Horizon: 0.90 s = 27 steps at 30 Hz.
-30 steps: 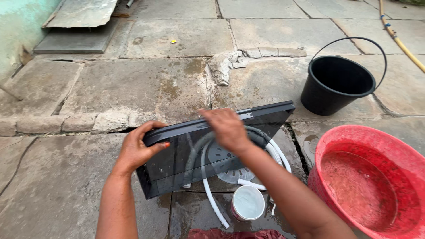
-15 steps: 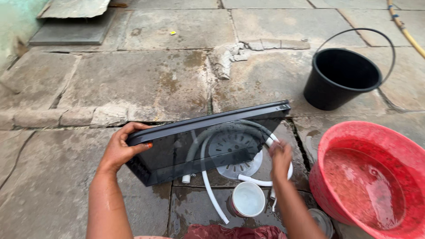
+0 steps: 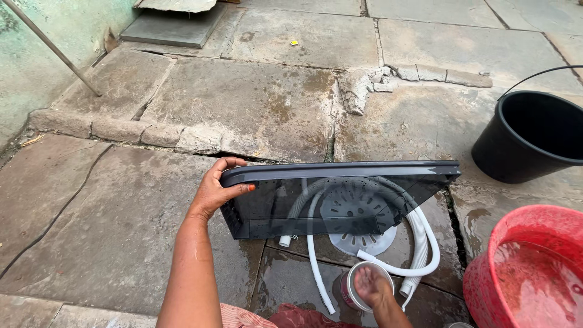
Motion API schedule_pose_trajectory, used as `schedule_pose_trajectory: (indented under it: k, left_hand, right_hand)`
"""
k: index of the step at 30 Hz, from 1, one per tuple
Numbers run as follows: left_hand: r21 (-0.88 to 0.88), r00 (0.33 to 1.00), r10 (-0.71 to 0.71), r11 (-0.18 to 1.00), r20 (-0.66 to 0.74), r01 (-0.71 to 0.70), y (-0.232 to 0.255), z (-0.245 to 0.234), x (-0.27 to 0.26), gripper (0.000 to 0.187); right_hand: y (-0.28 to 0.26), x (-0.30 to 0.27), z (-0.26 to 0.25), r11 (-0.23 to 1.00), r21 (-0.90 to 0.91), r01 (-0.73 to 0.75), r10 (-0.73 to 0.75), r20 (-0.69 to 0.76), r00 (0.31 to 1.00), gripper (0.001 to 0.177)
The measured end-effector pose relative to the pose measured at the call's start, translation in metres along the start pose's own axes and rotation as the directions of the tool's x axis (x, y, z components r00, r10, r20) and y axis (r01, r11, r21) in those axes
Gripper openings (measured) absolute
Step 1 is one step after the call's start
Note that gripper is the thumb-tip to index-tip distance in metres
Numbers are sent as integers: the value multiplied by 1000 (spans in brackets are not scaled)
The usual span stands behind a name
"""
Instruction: The person washes a large black plastic appliance lid with soapy water, scrubbing different sides of the lid by hand and using a small cup to pour water over the surfaces.
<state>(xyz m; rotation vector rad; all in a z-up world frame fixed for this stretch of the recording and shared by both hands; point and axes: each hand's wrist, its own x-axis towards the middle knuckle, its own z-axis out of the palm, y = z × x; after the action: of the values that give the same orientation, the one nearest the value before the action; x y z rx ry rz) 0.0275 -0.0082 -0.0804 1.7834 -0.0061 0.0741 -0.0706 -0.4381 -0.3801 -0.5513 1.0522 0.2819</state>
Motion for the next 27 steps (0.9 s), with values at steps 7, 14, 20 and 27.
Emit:
schedule_pose_trajectory:
  k: [7, 14, 20, 27]
  left_hand:
    - [-70, 985, 164, 985, 61, -160, -10, 5, 7, 36]
    - [716, 739, 674, 515, 2, -471, 25, 76, 0, 17]
    - [775, 708, 705, 425, 40, -468, 25, 74, 0, 20]
    - [806, 727, 676, 494, -120, -326, -2, 51, 7, 30]
  right_hand:
    - [-44, -175, 227, 982, -50, -182, 66, 995, 81, 48]
    - [29, -232, 339, -493, 0, 870, -394, 892, -224, 22]
    - [-65, -198, 265, -863, -117, 491, -305, 897, -322, 24]
    - [-213, -182, 161, -847, -398, 353, -492, 838, -236, 27]
